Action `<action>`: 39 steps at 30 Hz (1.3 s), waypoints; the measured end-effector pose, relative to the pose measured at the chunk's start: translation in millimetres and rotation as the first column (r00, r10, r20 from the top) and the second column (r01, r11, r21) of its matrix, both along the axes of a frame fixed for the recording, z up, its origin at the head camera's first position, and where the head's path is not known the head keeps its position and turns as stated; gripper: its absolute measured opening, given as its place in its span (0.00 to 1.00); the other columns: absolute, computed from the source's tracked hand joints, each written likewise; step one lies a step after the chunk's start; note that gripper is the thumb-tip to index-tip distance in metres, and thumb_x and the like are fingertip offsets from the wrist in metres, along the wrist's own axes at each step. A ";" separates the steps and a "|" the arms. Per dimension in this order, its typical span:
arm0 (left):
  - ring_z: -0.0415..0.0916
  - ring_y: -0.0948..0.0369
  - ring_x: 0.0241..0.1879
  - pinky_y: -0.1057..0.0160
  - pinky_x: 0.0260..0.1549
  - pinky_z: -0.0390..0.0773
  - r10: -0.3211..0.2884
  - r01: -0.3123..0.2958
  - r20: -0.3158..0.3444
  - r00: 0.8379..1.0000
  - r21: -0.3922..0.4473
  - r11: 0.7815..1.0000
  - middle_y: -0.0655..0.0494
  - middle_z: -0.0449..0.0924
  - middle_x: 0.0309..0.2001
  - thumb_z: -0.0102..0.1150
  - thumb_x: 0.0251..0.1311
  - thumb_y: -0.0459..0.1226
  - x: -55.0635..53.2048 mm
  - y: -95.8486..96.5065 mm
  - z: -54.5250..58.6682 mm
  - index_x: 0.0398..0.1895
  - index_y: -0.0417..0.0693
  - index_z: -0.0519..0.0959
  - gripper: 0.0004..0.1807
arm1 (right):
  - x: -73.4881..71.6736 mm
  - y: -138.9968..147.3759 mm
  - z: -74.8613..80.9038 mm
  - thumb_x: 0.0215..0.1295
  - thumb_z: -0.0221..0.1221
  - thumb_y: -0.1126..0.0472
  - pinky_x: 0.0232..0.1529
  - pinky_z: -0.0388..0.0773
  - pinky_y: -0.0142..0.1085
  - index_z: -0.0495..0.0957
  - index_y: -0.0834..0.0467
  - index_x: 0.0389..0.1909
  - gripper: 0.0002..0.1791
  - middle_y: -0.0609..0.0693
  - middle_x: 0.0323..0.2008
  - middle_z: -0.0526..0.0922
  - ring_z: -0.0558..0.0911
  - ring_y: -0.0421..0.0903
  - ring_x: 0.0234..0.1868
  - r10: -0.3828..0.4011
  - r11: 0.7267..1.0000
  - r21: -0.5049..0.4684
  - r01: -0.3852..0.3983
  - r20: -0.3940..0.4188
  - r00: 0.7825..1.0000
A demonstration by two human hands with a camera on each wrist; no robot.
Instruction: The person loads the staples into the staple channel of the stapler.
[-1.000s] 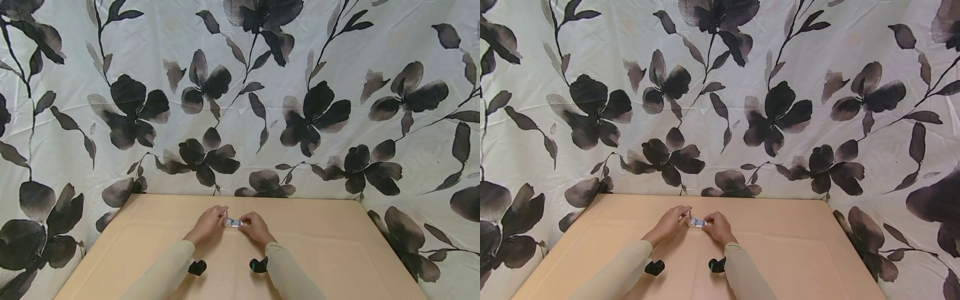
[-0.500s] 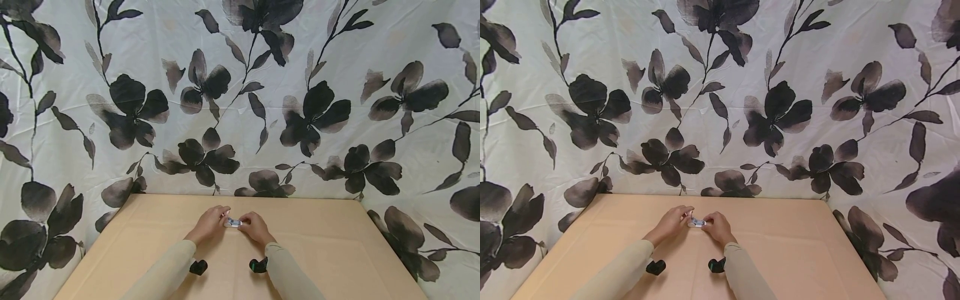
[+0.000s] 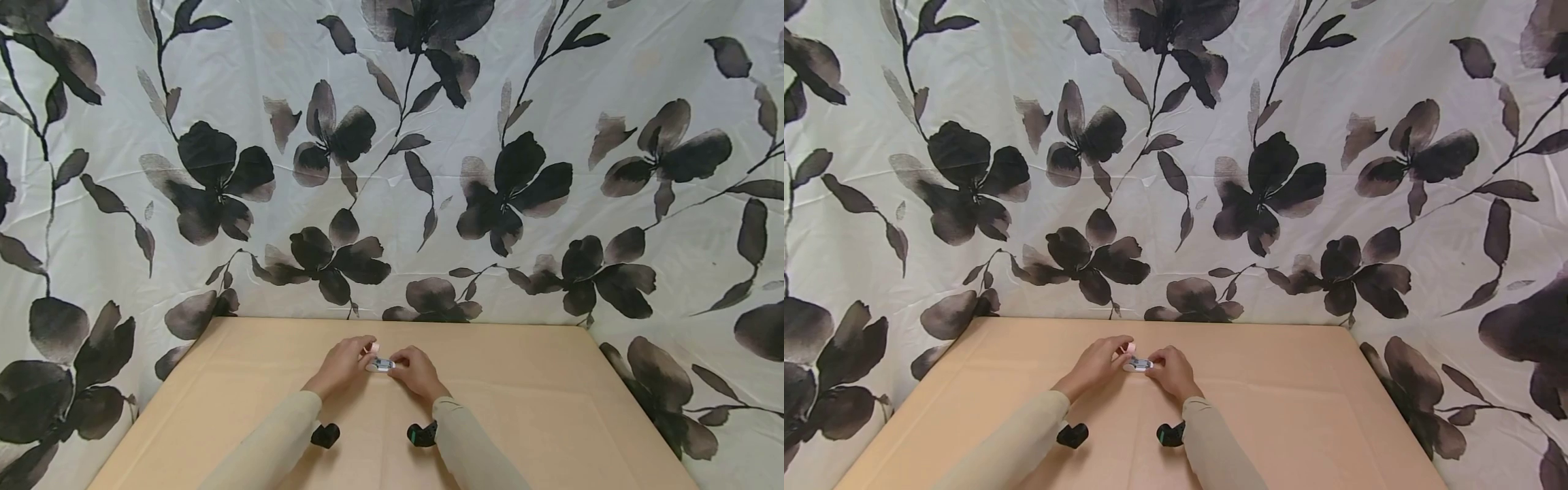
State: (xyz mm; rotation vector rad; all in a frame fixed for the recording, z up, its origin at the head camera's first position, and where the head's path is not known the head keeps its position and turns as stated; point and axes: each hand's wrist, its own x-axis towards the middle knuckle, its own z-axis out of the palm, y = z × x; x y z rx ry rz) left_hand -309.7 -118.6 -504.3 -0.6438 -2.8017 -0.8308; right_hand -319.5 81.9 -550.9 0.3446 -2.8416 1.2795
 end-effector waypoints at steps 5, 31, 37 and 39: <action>0.84 0.56 0.41 0.53 0.43 0.83 0.006 -0.006 -0.006 1.000 -0.029 1.000 0.54 0.87 0.43 0.64 0.70 0.39 0.0 2.4 -1.0 0.47 0.49 0.80 0.08 | -0.8 0.7 -2.5 0.61 0.73 0.60 0.45 0.73 0.39 0.88 0.58 0.43 0.10 0.50 0.40 0.81 0.75 0.43 0.39 0.004 1.000 -0.004 -0.004 -0.008 1.000; 0.77 0.62 0.32 0.59 0.37 0.77 -0.001 -0.001 -0.026 1.000 -0.082 0.997 0.58 0.86 0.35 0.66 0.69 0.42 -4.4 10.5 2.8 0.41 0.50 0.85 0.06 | -2.2 1.5 -1.4 0.61 0.73 0.60 0.43 0.71 0.37 0.88 0.59 0.43 0.11 0.50 0.39 0.81 0.74 0.43 0.39 0.011 1.000 0.002 -0.011 -0.011 1.000; 0.79 0.60 0.35 0.56 0.40 0.79 0.000 -0.002 -0.029 1.000 -0.094 0.996 0.56 0.88 0.36 0.66 0.68 0.42 -5.5 12.2 2.9 0.41 0.48 0.87 0.08 | -1.6 2.5 -2.2 0.61 0.73 0.60 0.43 0.71 0.37 0.88 0.59 0.43 0.12 0.51 0.39 0.81 0.74 0.44 0.39 0.017 1.000 0.009 -0.017 -0.026 1.000; 0.80 0.59 0.35 0.55 0.40 0.80 0.001 -0.004 -0.033 0.999 -0.107 0.994 0.56 0.88 0.36 0.67 0.67 0.42 -6.1 12.9 2.6 0.41 0.47 0.87 0.08 | -1.6 3.0 -2.6 0.60 0.73 0.60 0.42 0.71 0.37 0.88 0.60 0.43 0.12 0.51 0.39 0.81 0.75 0.44 0.39 0.021 1.000 0.011 -0.021 -0.031 0.999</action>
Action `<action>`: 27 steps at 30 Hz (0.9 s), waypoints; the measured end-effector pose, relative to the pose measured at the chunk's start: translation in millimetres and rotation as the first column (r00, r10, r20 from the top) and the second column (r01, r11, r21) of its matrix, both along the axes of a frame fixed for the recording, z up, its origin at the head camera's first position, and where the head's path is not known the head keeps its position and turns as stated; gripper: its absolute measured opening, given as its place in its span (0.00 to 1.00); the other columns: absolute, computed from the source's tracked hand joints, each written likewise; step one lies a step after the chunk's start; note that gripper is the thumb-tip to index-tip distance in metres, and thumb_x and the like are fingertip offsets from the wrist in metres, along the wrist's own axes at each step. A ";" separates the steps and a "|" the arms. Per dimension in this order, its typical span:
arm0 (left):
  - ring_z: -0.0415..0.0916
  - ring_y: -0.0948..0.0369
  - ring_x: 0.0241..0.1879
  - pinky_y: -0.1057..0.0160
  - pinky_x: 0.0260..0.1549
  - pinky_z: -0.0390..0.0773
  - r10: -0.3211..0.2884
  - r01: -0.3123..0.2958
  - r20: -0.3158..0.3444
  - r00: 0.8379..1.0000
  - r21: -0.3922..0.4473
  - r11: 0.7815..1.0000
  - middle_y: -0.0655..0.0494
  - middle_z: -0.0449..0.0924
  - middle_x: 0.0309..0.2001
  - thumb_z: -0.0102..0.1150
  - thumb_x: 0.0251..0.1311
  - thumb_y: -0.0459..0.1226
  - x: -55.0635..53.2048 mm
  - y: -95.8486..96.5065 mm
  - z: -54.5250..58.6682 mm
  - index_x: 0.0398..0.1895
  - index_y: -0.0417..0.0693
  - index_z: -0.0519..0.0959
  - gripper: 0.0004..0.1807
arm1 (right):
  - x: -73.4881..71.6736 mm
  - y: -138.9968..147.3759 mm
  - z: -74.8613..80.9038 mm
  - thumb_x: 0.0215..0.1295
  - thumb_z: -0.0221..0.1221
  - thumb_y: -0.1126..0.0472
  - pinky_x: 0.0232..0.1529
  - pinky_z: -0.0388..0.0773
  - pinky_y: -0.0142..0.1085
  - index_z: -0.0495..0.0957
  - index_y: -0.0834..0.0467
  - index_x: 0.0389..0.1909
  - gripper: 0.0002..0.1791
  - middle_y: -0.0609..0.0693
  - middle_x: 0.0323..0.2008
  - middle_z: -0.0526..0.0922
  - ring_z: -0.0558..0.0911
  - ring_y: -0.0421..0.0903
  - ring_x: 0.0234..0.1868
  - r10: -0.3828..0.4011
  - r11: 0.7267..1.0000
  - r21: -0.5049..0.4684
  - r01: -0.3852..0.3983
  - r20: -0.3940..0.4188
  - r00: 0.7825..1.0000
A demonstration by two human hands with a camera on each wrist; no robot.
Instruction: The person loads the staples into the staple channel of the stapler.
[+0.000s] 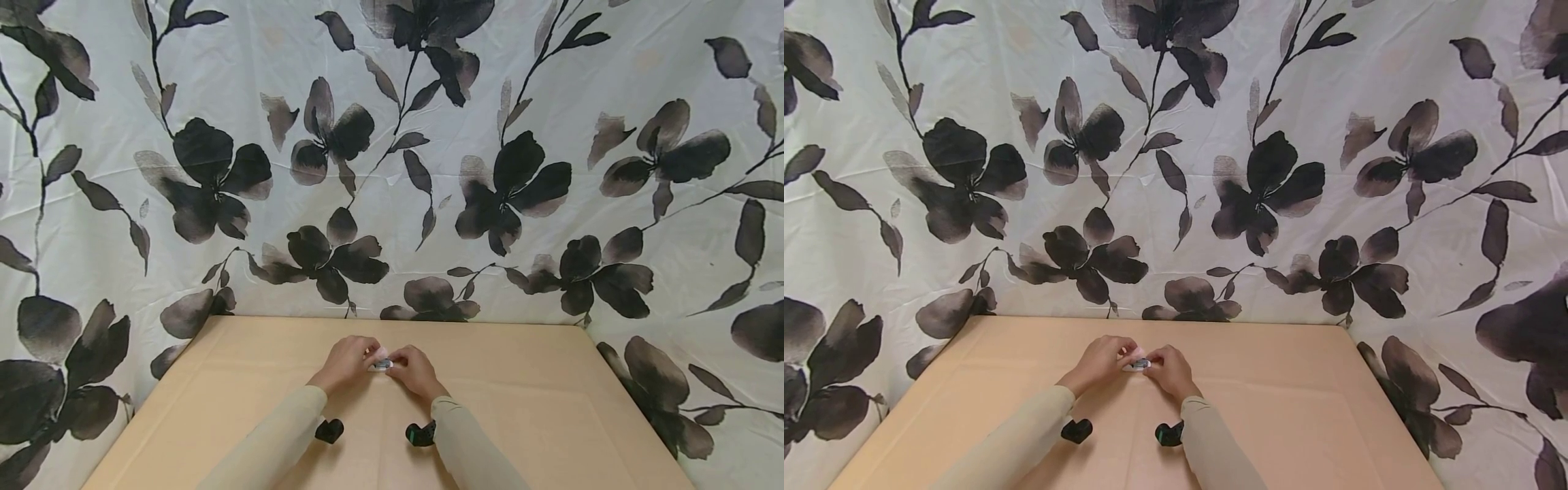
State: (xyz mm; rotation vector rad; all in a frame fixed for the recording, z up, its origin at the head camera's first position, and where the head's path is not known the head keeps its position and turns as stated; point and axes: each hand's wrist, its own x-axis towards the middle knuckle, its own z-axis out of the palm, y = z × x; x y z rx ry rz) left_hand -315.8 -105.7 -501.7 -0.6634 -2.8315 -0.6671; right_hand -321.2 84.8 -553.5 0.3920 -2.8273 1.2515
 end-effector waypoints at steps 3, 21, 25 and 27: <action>0.82 0.58 0.37 0.54 0.42 0.81 0.001 -0.001 -0.003 1.000 -0.018 1.000 0.54 0.89 0.38 0.68 0.66 0.41 -0.2 0.9 0.4 0.42 0.46 0.88 0.09 | -0.3 0.4 0.0 0.60 0.73 0.60 0.42 0.71 0.37 0.87 0.60 0.43 0.12 0.51 0.39 0.82 0.75 0.44 0.39 0.003 1.000 0.003 -0.003 -0.007 1.000; 0.85 0.56 0.39 0.52 0.41 0.83 0.003 -0.005 -0.041 0.999 -0.036 0.999 0.54 0.90 0.39 0.71 0.63 0.40 2.1 5.7 1.6 0.39 0.47 0.89 0.07 | 2.2 1.5 -2.1 0.62 0.72 0.60 0.43 0.72 0.36 0.88 0.59 0.44 0.11 0.49 0.40 0.82 0.75 0.43 0.39 0.010 1.000 -0.001 -0.010 -0.028 1.000; 0.86 0.55 0.41 0.52 0.41 0.84 0.010 -0.012 -0.037 0.999 -0.036 0.999 0.54 0.90 0.41 0.70 0.63 0.39 0.9 5.9 -1.0 0.39 0.48 0.89 0.06 | 2.6 1.5 -1.8 0.63 0.71 0.60 0.44 0.73 0.37 0.88 0.59 0.45 0.12 0.49 0.41 0.82 0.76 0.43 0.40 0.018 1.000 -0.002 -0.019 -0.033 0.999; 0.86 0.55 0.42 0.52 0.42 0.84 0.014 -0.016 -0.033 0.999 -0.035 0.999 0.54 0.90 0.42 0.70 0.64 0.38 0.8 5.8 -2.4 0.39 0.49 0.89 0.05 | 2.7 1.4 -1.4 0.63 0.71 0.60 0.44 0.73 0.37 0.88 0.59 0.46 0.12 0.49 0.41 0.82 0.77 0.43 0.40 0.026 1.000 0.000 -0.026 -0.042 0.999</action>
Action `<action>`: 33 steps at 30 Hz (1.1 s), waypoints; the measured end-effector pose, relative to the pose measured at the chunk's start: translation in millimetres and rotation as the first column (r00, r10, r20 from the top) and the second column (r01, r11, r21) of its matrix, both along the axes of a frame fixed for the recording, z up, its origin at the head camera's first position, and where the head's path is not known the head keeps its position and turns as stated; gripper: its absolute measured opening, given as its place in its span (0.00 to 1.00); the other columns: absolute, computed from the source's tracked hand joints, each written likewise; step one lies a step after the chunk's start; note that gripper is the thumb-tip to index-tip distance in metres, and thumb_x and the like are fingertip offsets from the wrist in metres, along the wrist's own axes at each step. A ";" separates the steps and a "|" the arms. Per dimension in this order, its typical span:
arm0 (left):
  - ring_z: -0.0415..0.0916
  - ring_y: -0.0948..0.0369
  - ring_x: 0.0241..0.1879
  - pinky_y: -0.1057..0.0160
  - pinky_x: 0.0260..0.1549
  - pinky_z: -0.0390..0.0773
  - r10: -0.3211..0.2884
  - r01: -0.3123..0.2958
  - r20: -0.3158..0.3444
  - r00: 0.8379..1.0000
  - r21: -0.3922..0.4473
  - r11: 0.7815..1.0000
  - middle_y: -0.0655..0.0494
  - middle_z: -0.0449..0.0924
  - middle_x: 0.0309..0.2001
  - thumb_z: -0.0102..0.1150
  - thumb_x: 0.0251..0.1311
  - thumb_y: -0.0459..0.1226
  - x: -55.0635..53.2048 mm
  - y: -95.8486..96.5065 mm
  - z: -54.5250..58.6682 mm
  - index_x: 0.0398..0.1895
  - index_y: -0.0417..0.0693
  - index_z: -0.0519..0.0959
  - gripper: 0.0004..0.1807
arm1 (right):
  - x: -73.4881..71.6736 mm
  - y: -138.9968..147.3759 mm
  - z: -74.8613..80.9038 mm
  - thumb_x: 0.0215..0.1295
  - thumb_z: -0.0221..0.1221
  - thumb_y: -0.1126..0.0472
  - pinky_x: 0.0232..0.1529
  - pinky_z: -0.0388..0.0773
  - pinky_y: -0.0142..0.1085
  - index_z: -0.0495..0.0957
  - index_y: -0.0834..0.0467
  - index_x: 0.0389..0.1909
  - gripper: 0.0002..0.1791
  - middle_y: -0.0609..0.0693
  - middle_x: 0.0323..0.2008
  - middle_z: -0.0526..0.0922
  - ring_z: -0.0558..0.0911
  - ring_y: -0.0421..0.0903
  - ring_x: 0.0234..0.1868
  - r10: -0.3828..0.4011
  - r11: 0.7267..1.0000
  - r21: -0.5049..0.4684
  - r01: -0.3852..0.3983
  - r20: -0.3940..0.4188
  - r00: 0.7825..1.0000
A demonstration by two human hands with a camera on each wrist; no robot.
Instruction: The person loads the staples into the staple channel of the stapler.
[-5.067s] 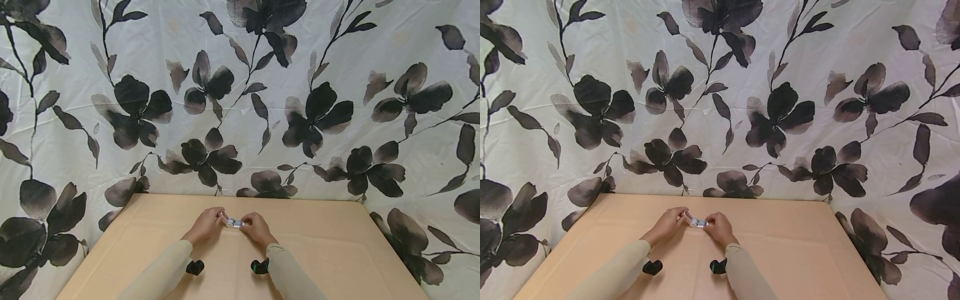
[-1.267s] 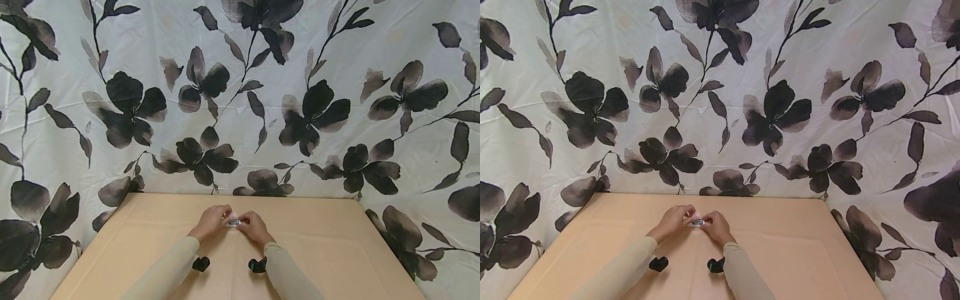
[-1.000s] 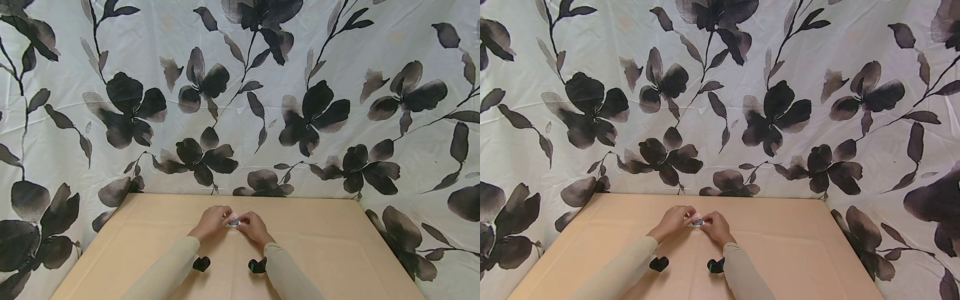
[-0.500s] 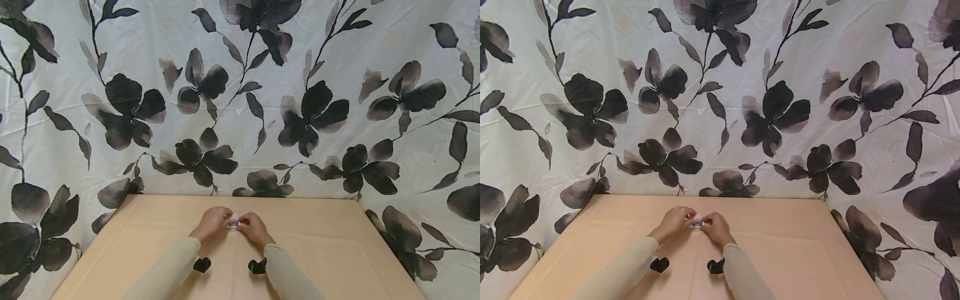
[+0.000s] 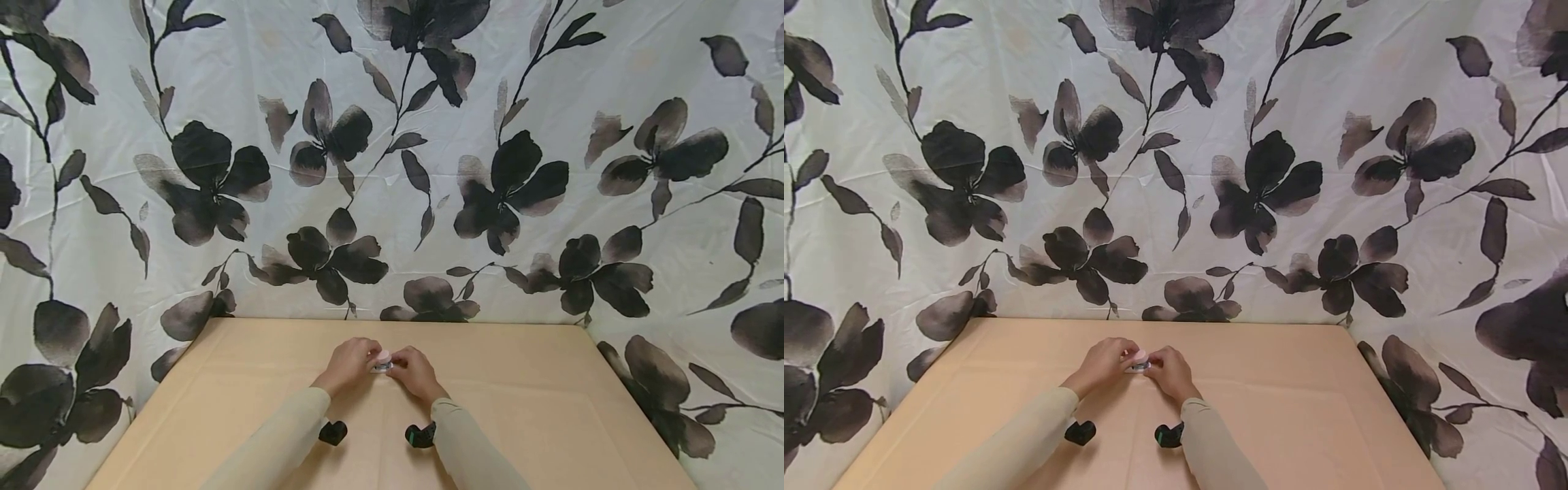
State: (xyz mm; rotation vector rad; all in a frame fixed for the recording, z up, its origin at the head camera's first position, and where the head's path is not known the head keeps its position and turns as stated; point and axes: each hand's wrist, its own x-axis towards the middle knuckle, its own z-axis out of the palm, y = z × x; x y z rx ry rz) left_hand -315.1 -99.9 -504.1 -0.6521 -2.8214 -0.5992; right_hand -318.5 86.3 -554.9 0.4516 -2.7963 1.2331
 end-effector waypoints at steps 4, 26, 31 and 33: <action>0.86 0.53 0.45 0.50 0.45 0.84 0.003 -0.004 0.031 1.000 0.036 0.999 0.53 0.89 0.44 0.69 0.64 0.37 -1.1 -0.2 -1.8 0.40 0.48 0.89 0.05 | -0.5 -0.6 0.2 0.63 0.71 0.60 0.44 0.73 0.37 0.89 0.58 0.46 0.12 0.49 0.41 0.82 0.77 0.43 0.41 0.000 1.000 -0.003 0.000 -0.010 1.000; 0.83 0.48 0.52 0.45 0.53 0.82 0.006 -0.009 0.083 0.997 0.041 0.999 0.46 0.87 0.51 0.66 0.67 0.38 -0.5 -5.6 -3.0 0.51 0.43 0.85 0.13 | -0.9 1.0 4.2 0.61 0.72 0.63 0.46 0.78 0.37 0.86 0.62 0.50 0.17 0.53 0.43 0.84 0.78 0.45 0.42 -0.008 0.998 -0.059 0.008 -0.004 1.000; 0.80 0.45 0.59 0.43 0.59 0.79 0.019 -0.023 0.092 0.996 0.036 0.999 0.43 0.84 0.57 0.64 0.69 0.40 0.5 -7.2 -2.1 0.57 0.42 0.83 0.17 | 1.6 8.1 6.7 0.61 0.72 0.64 0.49 0.81 0.42 0.86 0.62 0.50 0.16 0.54 0.44 0.86 0.81 0.48 0.44 -0.018 0.998 -0.057 0.015 -0.045 0.999; 0.79 0.45 0.62 0.42 0.60 0.78 0.026 -0.030 0.098 0.995 0.035 0.999 0.43 0.83 0.60 0.63 0.69 0.40 1.0 -7.5 -0.6 0.58 0.42 0.82 0.18 | 2.7 11.1 8.8 0.61 0.72 0.64 0.51 0.82 0.44 0.86 0.62 0.50 0.16 0.55 0.45 0.86 0.82 0.49 0.45 -0.028 0.998 -0.049 0.026 -0.051 0.998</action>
